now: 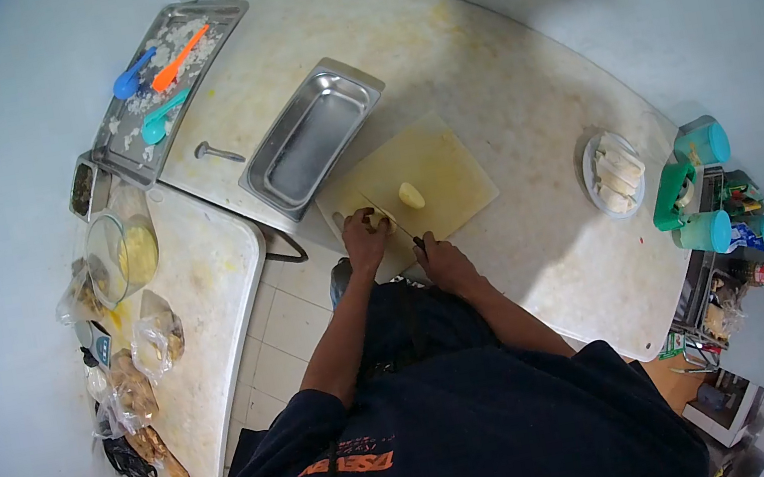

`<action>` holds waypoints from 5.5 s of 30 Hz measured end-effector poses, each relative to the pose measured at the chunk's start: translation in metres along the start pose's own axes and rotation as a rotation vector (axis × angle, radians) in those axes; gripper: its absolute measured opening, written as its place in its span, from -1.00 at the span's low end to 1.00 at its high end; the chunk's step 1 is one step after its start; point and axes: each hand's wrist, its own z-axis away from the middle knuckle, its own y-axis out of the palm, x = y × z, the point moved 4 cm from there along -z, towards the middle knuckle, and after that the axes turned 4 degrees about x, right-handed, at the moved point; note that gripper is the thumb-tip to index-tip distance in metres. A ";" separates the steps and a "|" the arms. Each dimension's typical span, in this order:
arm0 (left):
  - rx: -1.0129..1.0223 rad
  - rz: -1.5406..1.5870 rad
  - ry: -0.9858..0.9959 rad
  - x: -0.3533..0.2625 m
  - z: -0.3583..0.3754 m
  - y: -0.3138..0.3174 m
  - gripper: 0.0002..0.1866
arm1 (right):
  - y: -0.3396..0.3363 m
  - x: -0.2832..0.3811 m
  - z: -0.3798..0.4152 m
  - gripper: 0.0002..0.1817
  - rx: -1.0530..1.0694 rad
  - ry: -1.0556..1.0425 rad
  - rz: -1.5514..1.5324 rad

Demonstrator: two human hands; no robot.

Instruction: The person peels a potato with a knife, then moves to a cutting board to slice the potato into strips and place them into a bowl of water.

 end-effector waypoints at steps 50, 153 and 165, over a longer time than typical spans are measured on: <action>0.050 -0.006 -0.055 0.004 -0.008 -0.007 -0.62 | 0.027 -0.016 -0.023 -0.62 0.121 0.231 -0.006; 0.096 0.105 -0.210 0.028 -0.004 -0.008 -0.69 | 0.034 0.017 -0.019 -0.63 -0.014 0.060 -0.023; 0.099 0.168 -0.223 0.031 -0.005 -0.006 -0.69 | 0.035 0.011 -0.025 -0.45 0.095 0.108 0.045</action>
